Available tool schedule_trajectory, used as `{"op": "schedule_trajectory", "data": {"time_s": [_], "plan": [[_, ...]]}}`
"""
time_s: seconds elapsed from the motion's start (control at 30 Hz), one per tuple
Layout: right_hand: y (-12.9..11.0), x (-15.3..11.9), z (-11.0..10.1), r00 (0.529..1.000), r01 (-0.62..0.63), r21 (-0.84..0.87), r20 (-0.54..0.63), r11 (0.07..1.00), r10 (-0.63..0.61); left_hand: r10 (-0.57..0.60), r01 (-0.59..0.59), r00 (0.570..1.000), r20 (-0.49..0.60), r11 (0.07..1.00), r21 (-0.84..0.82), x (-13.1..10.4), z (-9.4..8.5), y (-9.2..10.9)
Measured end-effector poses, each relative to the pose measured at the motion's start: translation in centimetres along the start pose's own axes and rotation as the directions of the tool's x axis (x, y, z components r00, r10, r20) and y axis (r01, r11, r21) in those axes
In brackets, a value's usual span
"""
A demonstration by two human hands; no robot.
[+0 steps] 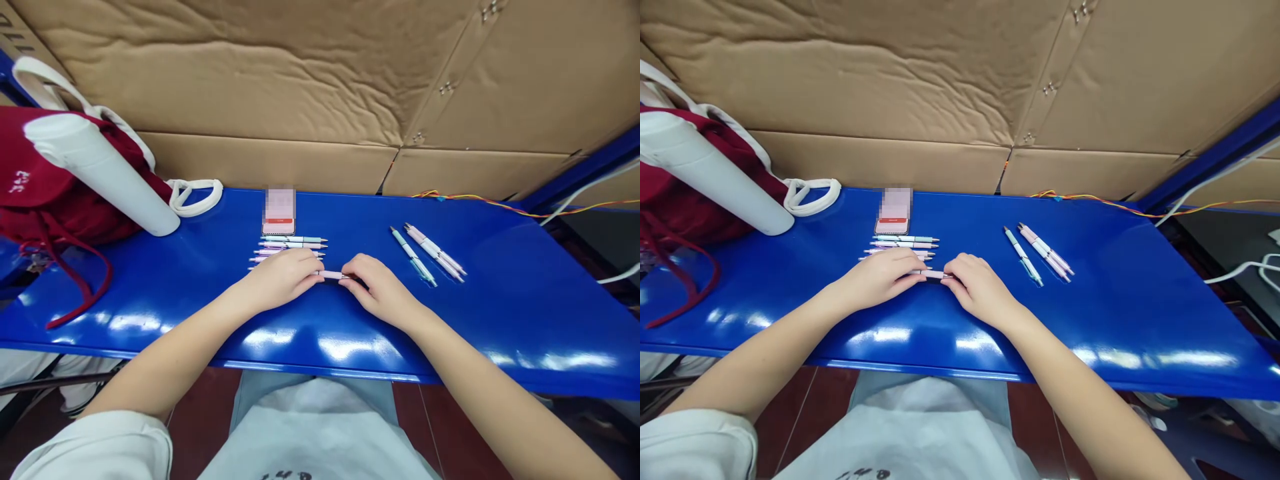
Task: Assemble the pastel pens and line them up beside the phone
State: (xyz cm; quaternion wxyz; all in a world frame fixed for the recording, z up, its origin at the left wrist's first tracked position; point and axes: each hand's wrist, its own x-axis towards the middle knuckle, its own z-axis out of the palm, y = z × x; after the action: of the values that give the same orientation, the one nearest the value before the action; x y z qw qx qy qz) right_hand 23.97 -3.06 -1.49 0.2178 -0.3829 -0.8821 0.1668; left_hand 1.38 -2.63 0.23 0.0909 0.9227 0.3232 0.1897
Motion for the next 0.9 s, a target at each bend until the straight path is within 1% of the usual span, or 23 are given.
{"op": "schedule_trajectory", "data": {"time_s": [0.07,0.17,0.27,0.37,0.47,0.7,0.8,0.9], "plan": [[0.0,0.0,0.0,1.000,0.014,-0.017,0.021,1.000,-0.014,0.001,-0.001,1.000,-0.005,1.000,-0.004,0.0,0.0,0.0],[-0.2,0.0,0.0,0.999,-0.016,-0.033,0.052,0.999,0.017,0.001,-0.001,1.000,0.003,1.000,0.001,0.0,0.0,0.0],[-0.3,0.0,-0.1,0.999,-0.037,0.000,0.025,0.999,0.037,-0.006,0.006,1.000,0.005,1.000,0.013,0.0,0.0,-0.1],[-0.3,0.0,-0.1,1.000,-0.001,0.014,-0.004,1.000,0.001,-0.007,0.007,1.000,0.004,1.000,0.018,-0.1,0.0,0.0],[0.0,0.0,0.0,1.000,0.023,-0.003,0.012,1.000,-0.023,-0.009,0.009,1.000,0.000,1.000,0.020,-0.1,0.0,0.0],[0.3,-0.1,0.1,0.998,0.003,-0.035,0.056,0.999,-0.001,-0.012,0.012,1.000,0.006,0.999,0.049,-0.1,0.2,0.1],[0.1,0.0,0.0,0.997,-0.002,-0.022,0.074,1.000,0.004,-0.018,0.016,0.999,0.030,0.998,0.068,-0.1,-0.1,0.2],[0.2,0.0,-0.8,0.998,-0.005,-0.025,0.069,1.000,0.007,-0.046,0.037,0.995,0.087,0.994,0.098,-0.2,-0.9,0.2]]}}
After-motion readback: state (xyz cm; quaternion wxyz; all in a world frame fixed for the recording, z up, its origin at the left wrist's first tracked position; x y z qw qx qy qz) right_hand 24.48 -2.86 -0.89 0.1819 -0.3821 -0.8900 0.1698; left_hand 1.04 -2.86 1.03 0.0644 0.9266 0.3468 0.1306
